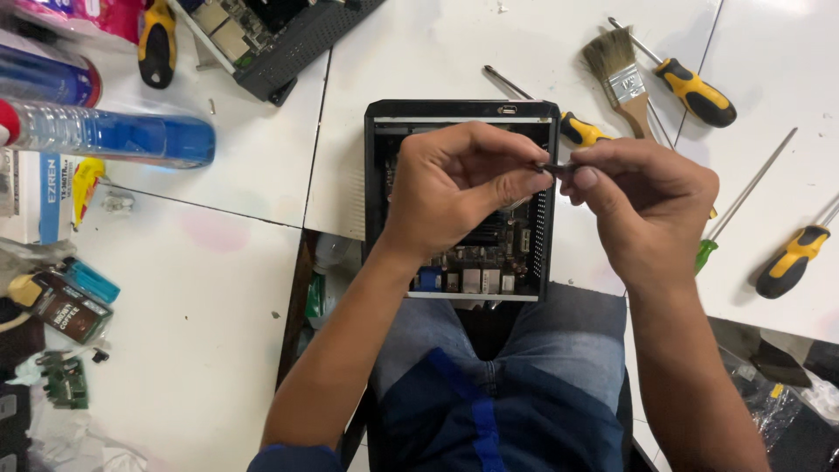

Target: The person works on an open computer case resting on their lap, manipulating internal wires and connectors with both hands. They connect a small multi-pin connector and route cables within the case.

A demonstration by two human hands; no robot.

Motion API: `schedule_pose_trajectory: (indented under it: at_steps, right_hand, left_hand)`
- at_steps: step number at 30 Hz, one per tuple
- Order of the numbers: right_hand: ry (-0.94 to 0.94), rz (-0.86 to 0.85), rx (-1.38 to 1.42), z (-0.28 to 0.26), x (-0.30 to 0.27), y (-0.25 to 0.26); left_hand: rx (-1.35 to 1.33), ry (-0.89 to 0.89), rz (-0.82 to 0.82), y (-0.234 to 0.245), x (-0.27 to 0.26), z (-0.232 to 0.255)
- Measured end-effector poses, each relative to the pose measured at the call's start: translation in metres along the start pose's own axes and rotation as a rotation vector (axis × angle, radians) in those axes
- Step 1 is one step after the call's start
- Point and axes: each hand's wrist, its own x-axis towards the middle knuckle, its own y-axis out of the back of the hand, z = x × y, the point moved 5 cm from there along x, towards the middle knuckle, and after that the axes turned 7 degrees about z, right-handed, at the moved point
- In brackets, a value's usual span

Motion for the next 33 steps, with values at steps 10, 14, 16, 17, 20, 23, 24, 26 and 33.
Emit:
schedule_pose_trajectory:
  at_steps: [10, 14, 16, 17, 20, 23, 24, 26, 33]
  right_hand:
    - [0.081, 0.036, -0.048, -0.002, -0.006, -0.006]
    - [0.181, 0.03, 0.017, -0.006, -0.01, -0.014]
    - [0.196, 0.053, 0.025, -0.01, -0.013, -0.018]
    - [0.223, 0.076, -0.027, -0.014, -0.014, -0.019]
    - [0.243, 0.158, -0.076, -0.009, -0.018, -0.019]
    - [0.173, 0.199, -0.019, 0.0, -0.02, -0.015]
    - [0.112, 0.177, 0.038, 0.004, -0.02, -0.014]
    - [0.081, 0.148, 0.105, 0.009, -0.017, -0.011]
    - [0.016, 0.065, 0.178, 0.009, -0.01, -0.008]
  left_hand:
    - [0.044, 0.038, 0.077, -0.003, -0.003, 0.003]
    - [0.224, -0.054, 0.121, -0.01, -0.007, 0.017]
    - [0.322, -0.114, 0.132, -0.013, -0.009, 0.023]
    - [0.404, -0.197, 0.133, -0.015, -0.009, 0.028]
    - [0.518, -0.32, 0.142, -0.019, -0.012, 0.031]
    - [0.485, -0.284, 0.133, -0.019, -0.012, 0.026]
    - [0.423, -0.21, 0.12, -0.018, -0.012, 0.022]
    - [0.261, -0.108, 0.121, -0.012, -0.009, 0.015]
    - [0.11, -0.015, 0.025, -0.005, -0.006, 0.004]
